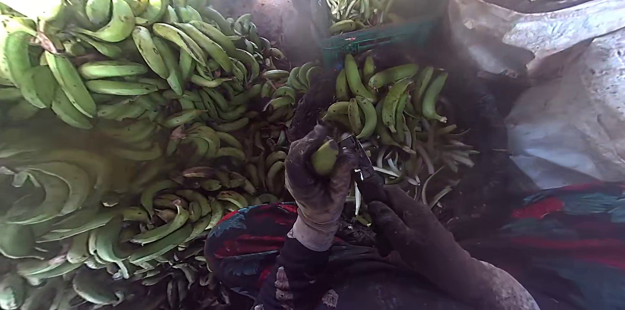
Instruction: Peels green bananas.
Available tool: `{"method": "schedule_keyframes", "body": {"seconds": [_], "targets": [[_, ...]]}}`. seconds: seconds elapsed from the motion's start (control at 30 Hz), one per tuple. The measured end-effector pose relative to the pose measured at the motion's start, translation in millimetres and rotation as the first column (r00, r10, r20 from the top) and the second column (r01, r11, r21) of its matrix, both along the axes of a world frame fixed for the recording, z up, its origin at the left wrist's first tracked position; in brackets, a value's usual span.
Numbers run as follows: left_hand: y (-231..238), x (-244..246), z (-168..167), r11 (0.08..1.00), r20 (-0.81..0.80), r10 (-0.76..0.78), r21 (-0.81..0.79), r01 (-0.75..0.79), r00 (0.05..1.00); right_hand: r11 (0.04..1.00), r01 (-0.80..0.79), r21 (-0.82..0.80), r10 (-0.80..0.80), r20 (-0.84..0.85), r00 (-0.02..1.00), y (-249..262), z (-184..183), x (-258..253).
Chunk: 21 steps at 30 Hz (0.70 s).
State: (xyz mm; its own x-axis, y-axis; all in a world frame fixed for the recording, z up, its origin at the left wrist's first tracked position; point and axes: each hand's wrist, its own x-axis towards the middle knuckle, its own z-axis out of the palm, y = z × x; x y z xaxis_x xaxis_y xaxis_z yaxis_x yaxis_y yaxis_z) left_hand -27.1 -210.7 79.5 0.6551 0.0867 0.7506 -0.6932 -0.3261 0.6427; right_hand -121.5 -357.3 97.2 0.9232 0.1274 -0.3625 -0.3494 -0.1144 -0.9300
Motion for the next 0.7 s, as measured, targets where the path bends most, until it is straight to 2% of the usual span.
{"method": "schedule_keyframes", "body": {"seconds": [0.07, 0.13, 0.17, 0.2, 0.23, 0.27, 0.3, 0.37, 0.43, 0.5, 0.6, 0.7], "targets": [[-4, 1, 7, 0.998, 0.037, -0.054, -0.025, 0.055, 0.998, 0.999, 0.017, -0.049, -0.014, 0.058, 0.998, 2, 6, 0], [-8, 2, 18, 0.976, 0.024, -0.154, -0.152, 0.156, 0.988, 0.995, -0.033, -0.099, 0.043, 0.101, 0.994, 0, 1, -1], [-11, 1, 25, 0.940, -0.019, -0.217, -0.273, 0.204, 0.976, 0.978, -0.155, -0.140, 0.163, 0.046, 0.986, -5, -5, -1], [-15, 1, 34, 0.885, -0.091, -0.253, -0.425, 0.192, 0.963, 0.930, -0.334, -0.152, 0.323, -0.090, 0.942, -10, -14, 2], [-15, 3, 42, 0.854, -0.192, -0.252, -0.506, 0.124, 0.948, 0.876, -0.461, -0.141, 0.432, -0.197, 0.880, -14, -25, 4], [-12, 8, 46, 0.864, -0.287, -0.226, -0.500, 0.056, 0.931, 0.871, -0.473, -0.137, 0.442, -0.204, 0.874, -18, -32, 5], [-7, 15, 47, 0.874, -0.336, -0.230, -0.484, 0.042, 0.913, 0.904, -0.401, -0.146, 0.384, -0.132, 0.914, -25, -31, 8], [1, 26, 44, 0.801, -0.387, -0.346, -0.597, 0.054, 0.855, 0.978, -0.177, -0.109, 0.188, 0.110, 0.976, -34, -20, 10], [4, 35, 41, 0.790, -0.419, -0.387, -0.610, 0.061, 0.822, 0.990, -0.035, -0.139, 0.076, 0.303, 0.950, -40, -5, 15], [2, 43, 43, 0.814, -0.407, -0.348, -0.577, 0.057, 0.845, 0.978, 0.035, -0.206, 0.059, 0.429, 0.901, -44, 5, 16], [-5, 45, 43, 0.842, -0.418, -0.322, -0.536, 0.056, 0.849, 0.920, 0.101, -0.378, 0.109, 0.497, 0.861, -41, 5, 17], [-19, 28, 36, 0.869, -0.573, -0.307, -0.495, -0.022, 0.760, 0.804, 0.236, -0.546, 0.137, 0.557, 0.819, -26, -19, 22]]}}
